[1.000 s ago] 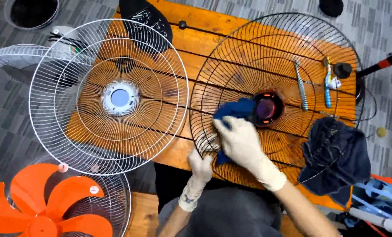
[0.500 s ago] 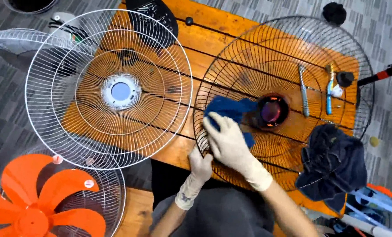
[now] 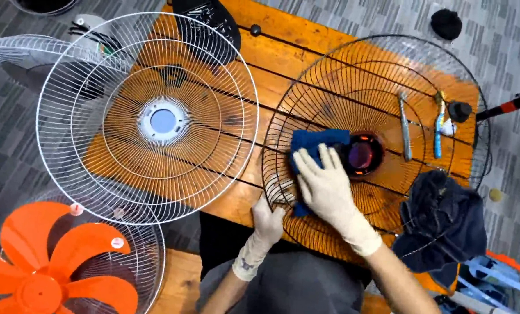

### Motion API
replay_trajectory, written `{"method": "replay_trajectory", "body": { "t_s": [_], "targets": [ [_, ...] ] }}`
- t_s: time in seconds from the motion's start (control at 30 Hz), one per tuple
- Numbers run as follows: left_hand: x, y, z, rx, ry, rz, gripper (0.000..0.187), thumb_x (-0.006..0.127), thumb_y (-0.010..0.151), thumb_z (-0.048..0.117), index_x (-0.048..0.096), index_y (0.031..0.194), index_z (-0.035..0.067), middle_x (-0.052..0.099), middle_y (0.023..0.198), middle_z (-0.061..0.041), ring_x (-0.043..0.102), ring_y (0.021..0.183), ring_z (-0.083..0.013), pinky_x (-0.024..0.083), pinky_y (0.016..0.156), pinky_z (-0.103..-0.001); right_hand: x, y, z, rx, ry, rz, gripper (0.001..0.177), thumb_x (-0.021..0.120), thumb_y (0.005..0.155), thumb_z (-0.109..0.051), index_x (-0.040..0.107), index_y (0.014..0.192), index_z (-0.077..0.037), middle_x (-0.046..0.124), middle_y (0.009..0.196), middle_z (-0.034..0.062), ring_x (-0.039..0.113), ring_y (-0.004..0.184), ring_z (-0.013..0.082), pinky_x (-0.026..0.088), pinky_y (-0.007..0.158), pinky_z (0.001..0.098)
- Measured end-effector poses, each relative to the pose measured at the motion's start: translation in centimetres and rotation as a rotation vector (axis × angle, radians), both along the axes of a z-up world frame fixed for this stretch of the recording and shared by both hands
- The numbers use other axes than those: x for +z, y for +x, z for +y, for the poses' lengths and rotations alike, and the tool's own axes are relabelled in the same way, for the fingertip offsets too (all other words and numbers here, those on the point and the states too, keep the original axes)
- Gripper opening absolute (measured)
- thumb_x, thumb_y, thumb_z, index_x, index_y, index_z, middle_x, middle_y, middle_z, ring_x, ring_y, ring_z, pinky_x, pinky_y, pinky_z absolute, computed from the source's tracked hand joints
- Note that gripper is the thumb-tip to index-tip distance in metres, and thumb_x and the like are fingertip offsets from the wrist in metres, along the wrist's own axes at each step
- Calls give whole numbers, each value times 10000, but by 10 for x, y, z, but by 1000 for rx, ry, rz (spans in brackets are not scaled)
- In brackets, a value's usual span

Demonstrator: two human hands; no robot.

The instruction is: Cleaning a metal fan guard with a cloth

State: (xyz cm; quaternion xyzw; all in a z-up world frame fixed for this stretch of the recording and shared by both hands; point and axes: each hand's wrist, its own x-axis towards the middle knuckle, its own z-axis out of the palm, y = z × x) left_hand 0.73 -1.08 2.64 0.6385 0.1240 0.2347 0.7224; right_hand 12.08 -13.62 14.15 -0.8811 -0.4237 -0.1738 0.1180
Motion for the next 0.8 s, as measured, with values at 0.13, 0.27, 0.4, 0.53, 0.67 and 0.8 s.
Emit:
{"method": "replay_trajectory", "body": {
  "t_s": [0.13, 0.27, 0.4, 0.53, 0.67, 0.8],
  "targets": [
    [24, 2, 6, 21, 49, -13, 521, 483, 647, -97, 694, 1123, -103, 756, 1011, -254, 715, 1037, -373, 567, 850, -546, -6, 2, 25, 95, 41, 123, 497, 570, 958, -275, 612, 1420, -99, 681, 1365, 110, 569, 1272, 509, 382, 1107, 590],
    [4, -5, 5, 6, 18, 10, 592, 481, 613, -107, 684, 1168, -90, 758, 1021, -205, 720, 998, -343, 582, 861, -534, -2, 3, 9, 26, -53, 68, 501, 589, 956, -320, 632, 1404, -99, 682, 1363, 123, 537, 1313, 507, 376, 1094, 602],
    [-10, -2, 6, -6, 51, 4, 587, 473, 625, -110, 685, 1172, -91, 757, 1042, -223, 711, 1044, -358, 581, 860, -545, -1, 7, 34, 97, -32, 95, 543, 500, 1016, -381, 570, 1449, -61, 639, 1411, 155, 486, 1353, 521, 343, 1118, 613],
    [35, 0, 7, 34, 73, 9, 549, 529, 628, -68, 693, 1152, -65, 755, 1016, -151, 721, 1018, -275, 574, 900, -474, -10, 9, 15, 31, -58, 47, 577, 577, 969, -468, 610, 1435, -128, 652, 1413, 103, 488, 1377, 484, 347, 1120, 606],
    [34, 2, 6, 29, 70, -5, 500, 507, 652, -73, 689, 1117, -93, 752, 991, -232, 714, 1030, -371, 567, 877, -539, -13, 10, 26, -12, -57, 84, 612, 553, 987, -478, 583, 1449, -76, 626, 1443, 143, 460, 1399, 507, 340, 1136, 606],
    [1, 0, 4, 46, 65, -11, 548, 526, 614, -66, 695, 1135, -60, 758, 985, -165, 727, 972, -293, 577, 889, -496, -6, 18, 22, -24, -76, 102, 617, 578, 962, -498, 608, 1432, -99, 632, 1429, 140, 459, 1399, 494, 356, 1120, 609]
  ]
}}
